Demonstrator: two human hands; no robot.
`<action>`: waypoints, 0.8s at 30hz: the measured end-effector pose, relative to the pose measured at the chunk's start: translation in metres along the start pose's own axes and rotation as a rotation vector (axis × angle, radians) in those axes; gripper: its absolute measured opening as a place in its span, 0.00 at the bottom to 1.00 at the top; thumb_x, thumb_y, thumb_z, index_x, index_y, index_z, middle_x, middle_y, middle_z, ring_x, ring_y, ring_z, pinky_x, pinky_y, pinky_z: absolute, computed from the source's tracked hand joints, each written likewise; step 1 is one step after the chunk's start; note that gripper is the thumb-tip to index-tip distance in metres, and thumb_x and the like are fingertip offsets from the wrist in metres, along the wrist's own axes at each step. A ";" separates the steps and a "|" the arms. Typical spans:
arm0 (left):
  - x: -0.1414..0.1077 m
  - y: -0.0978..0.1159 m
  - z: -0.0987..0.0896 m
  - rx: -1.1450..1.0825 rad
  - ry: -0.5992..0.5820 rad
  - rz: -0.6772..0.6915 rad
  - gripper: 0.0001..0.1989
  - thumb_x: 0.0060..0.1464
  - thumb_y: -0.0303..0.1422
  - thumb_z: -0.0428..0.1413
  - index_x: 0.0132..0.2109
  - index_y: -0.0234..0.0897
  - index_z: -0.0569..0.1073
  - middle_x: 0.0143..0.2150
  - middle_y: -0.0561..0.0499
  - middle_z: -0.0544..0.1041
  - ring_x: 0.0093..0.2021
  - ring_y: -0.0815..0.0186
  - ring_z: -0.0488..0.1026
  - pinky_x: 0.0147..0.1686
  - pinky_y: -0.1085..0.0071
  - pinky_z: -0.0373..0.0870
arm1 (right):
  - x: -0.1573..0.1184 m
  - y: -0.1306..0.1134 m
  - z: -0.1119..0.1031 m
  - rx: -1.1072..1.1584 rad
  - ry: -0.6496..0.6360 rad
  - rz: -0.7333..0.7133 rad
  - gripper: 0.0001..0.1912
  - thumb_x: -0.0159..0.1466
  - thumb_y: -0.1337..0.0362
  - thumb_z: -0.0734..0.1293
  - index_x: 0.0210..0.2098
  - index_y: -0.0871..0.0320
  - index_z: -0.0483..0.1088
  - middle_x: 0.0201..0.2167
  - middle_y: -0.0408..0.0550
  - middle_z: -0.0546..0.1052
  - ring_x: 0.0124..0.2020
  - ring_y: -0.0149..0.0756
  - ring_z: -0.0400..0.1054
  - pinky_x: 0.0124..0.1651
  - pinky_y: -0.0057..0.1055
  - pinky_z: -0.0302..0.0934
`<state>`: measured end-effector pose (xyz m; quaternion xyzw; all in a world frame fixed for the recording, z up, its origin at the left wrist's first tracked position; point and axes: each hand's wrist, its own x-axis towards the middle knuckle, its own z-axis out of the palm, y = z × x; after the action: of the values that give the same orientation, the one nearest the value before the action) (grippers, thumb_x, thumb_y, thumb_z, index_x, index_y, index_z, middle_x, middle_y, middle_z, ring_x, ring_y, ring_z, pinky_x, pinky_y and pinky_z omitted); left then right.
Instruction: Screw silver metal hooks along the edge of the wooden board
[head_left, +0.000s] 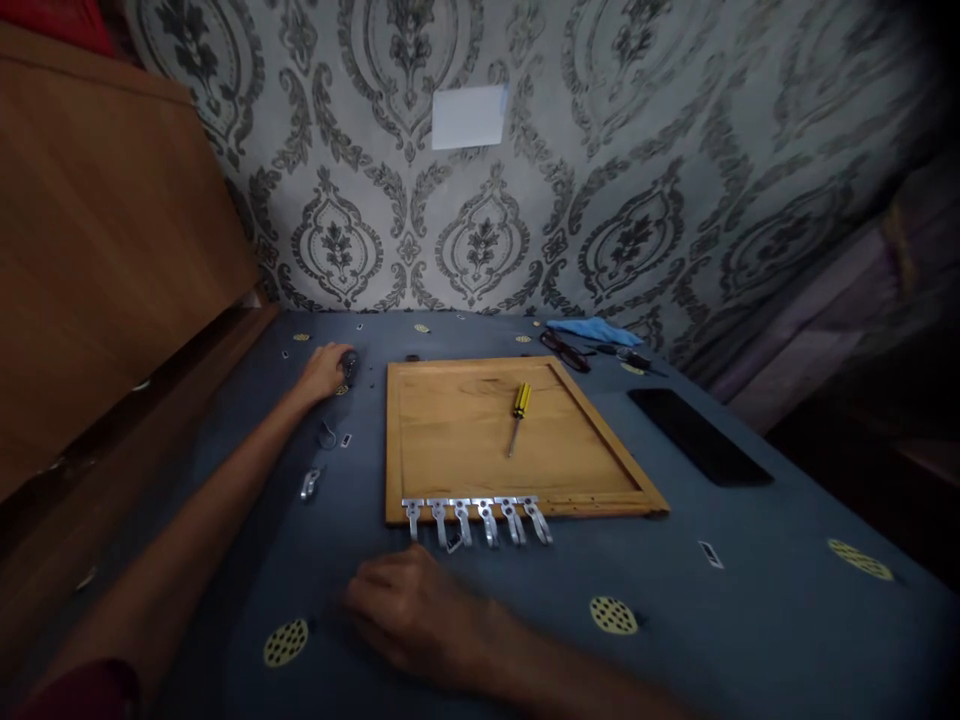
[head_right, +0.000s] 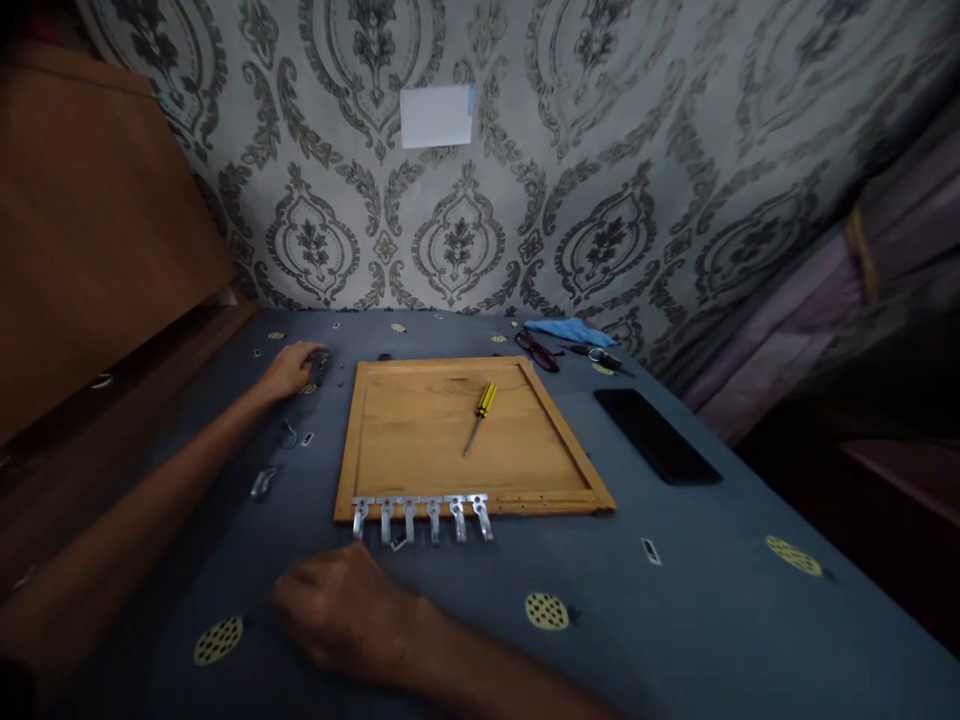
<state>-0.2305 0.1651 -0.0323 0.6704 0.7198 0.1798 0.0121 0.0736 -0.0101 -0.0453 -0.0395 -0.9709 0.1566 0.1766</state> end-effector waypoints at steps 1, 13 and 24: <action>0.004 0.002 0.001 0.009 -0.015 0.007 0.19 0.65 0.39 0.57 0.59 0.36 0.71 0.58 0.43 0.73 0.54 0.57 0.74 0.52 0.53 0.75 | 0.000 0.000 -0.001 -0.006 -0.015 -0.003 0.04 0.68 0.68 0.65 0.35 0.59 0.70 0.28 0.45 0.78 0.27 0.30 0.68 0.27 0.29 0.51; -0.026 -0.006 -0.036 -0.050 -0.273 -0.090 0.16 0.63 0.39 0.59 0.53 0.34 0.74 0.52 0.45 0.77 0.46 0.61 0.77 0.43 0.61 0.78 | -0.003 0.001 -0.005 0.032 -0.048 0.026 0.03 0.67 0.70 0.65 0.38 0.60 0.71 0.30 0.45 0.78 0.28 0.30 0.68 0.27 0.30 0.51; -0.053 0.002 -0.045 -0.104 -0.121 -0.172 0.09 0.62 0.34 0.56 0.43 0.34 0.77 0.37 0.51 0.80 0.37 0.65 0.76 0.39 0.68 0.71 | -0.003 0.000 -0.004 0.030 -0.028 0.031 0.04 0.69 0.69 0.64 0.39 0.59 0.72 0.30 0.44 0.79 0.29 0.30 0.71 0.29 0.30 0.53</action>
<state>-0.2350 0.1032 -0.0017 0.6144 0.7622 0.1744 0.1058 0.0781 -0.0097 -0.0426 -0.0499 -0.9701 0.1744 0.1612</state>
